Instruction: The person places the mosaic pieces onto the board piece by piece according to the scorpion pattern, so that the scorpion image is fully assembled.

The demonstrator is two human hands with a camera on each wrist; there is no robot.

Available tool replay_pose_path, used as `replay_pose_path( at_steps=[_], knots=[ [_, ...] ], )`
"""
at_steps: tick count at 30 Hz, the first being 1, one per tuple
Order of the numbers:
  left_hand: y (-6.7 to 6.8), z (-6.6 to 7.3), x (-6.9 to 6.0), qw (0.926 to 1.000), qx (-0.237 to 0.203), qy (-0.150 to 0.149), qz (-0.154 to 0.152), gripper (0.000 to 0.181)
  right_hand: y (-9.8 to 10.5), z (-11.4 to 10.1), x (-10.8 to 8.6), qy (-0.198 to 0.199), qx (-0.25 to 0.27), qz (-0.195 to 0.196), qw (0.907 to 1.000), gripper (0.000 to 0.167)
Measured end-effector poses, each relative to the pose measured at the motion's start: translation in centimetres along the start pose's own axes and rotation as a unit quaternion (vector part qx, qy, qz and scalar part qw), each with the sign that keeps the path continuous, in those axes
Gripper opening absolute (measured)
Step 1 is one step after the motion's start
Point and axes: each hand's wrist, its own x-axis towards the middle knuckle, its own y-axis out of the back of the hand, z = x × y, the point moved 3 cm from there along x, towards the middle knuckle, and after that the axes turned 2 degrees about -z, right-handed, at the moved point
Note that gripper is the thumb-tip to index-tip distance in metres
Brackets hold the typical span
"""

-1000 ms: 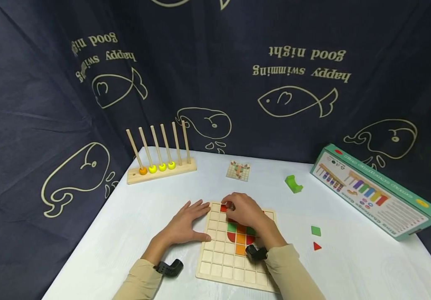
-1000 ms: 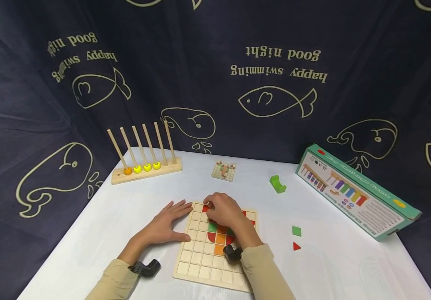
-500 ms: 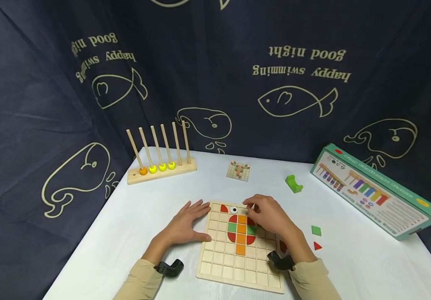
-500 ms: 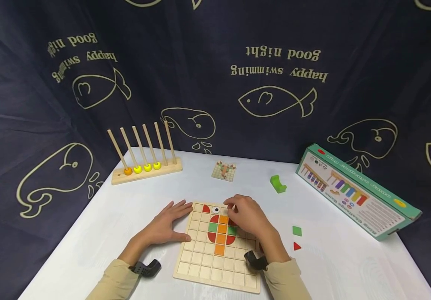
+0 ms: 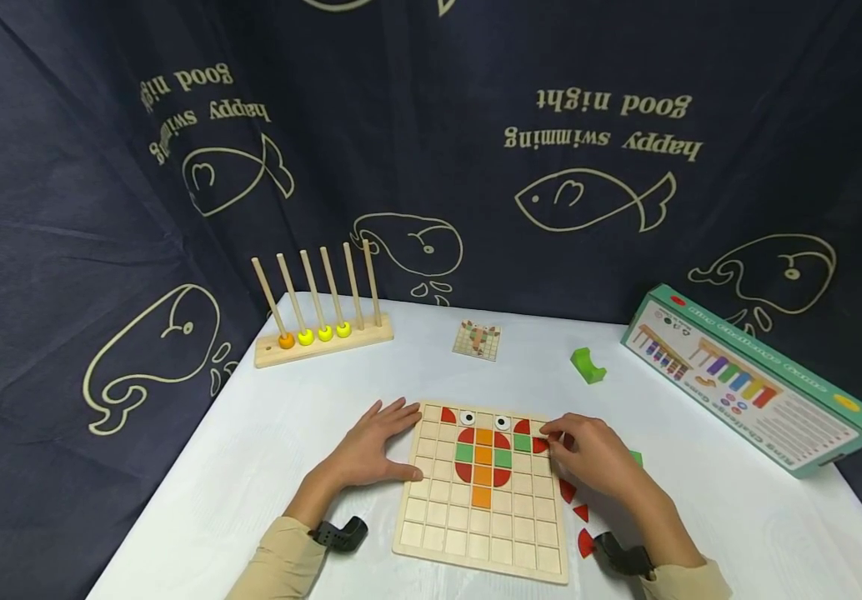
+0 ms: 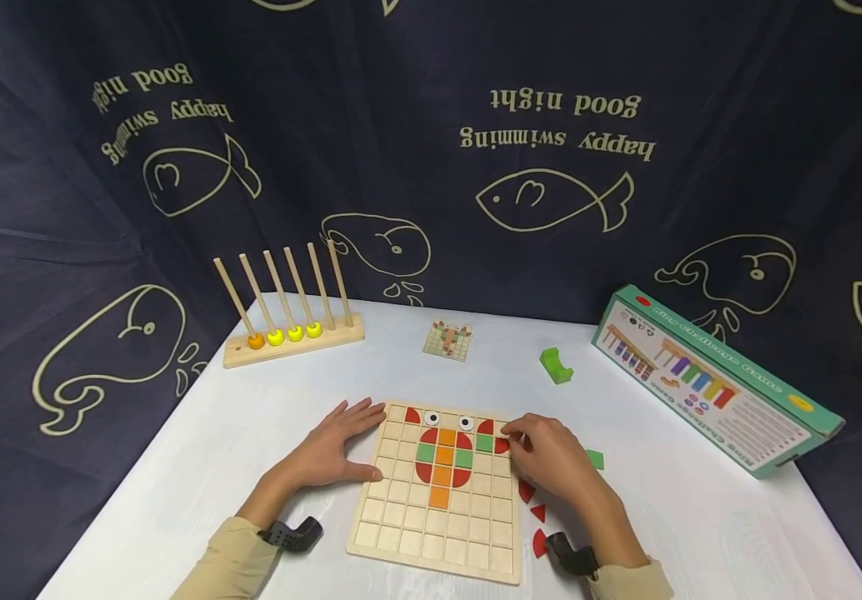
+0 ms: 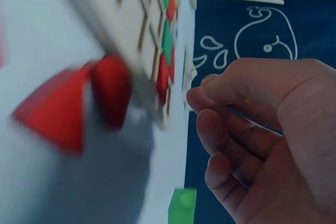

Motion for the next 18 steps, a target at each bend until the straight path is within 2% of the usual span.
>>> replay_pose_path(
  at_steps=[11, 15, 18],
  knots=[
    [0.1, 0.2, 0.1, 0.9999, 0.009, -0.008, 0.002, 0.096, 0.7, 3.1, -3.3, -0.060, 0.005, -0.007, 0.9981, 0.019],
    [0.1, 0.1, 0.1, 0.9999, 0.010, -0.006, 0.001, 0.096, 0.3, 3.8, -4.4, -0.065, 0.023, -0.023, 0.9974, 0.019],
    [0.0, 0.0, 0.0, 1.0000, 0.008, -0.003, 0.000, 0.097, -0.2, 3.7, -4.9, -0.052, 0.036, -0.042, 0.9971, 0.021]
  ],
)
